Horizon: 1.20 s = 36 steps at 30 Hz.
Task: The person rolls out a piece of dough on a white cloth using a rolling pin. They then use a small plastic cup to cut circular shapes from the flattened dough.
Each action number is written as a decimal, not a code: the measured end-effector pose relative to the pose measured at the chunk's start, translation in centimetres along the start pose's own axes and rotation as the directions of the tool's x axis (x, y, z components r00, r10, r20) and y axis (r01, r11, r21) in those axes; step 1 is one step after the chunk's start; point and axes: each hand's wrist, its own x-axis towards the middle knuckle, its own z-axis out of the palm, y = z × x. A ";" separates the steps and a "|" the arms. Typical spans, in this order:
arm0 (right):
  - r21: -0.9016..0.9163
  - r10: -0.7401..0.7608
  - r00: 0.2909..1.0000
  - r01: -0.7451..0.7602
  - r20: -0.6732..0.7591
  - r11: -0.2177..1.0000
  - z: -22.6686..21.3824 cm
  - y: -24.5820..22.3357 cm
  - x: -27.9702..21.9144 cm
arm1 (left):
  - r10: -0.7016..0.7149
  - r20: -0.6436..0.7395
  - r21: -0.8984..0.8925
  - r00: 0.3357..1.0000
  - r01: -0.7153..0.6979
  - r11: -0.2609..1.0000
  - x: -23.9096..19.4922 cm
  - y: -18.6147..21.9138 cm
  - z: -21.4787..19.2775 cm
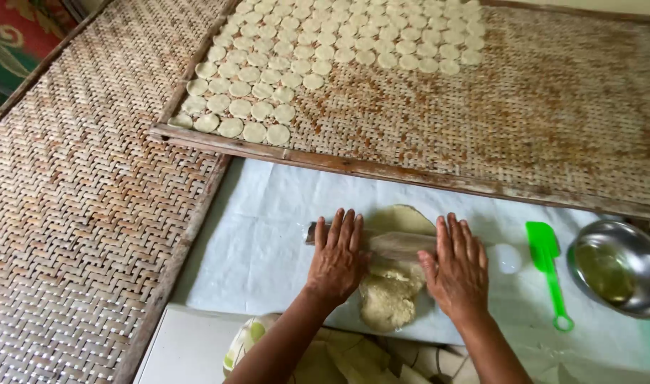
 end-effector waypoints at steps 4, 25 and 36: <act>0.044 -0.031 0.996 0.034 -0.085 0.998 -0.8 0.1 -2.0 | 0.047 0.011 0.095 0.999 -0.048 0.994 -1.4 0.1 0.2; 0.543 -0.263 0.949 0.129 0.176 0.830 -1.0 0.7 10.9 | 0.111 0.144 0.049 0.983 -0.119 0.992 1.3 -1.3 -2.0; 0.190 -0.191 0.910 0.127 0.369 0.973 -1.8 -2.5 11.7 | 0.260 -0.115 -0.087 0.959 -0.271 0.959 -7.4 2.4 -11.7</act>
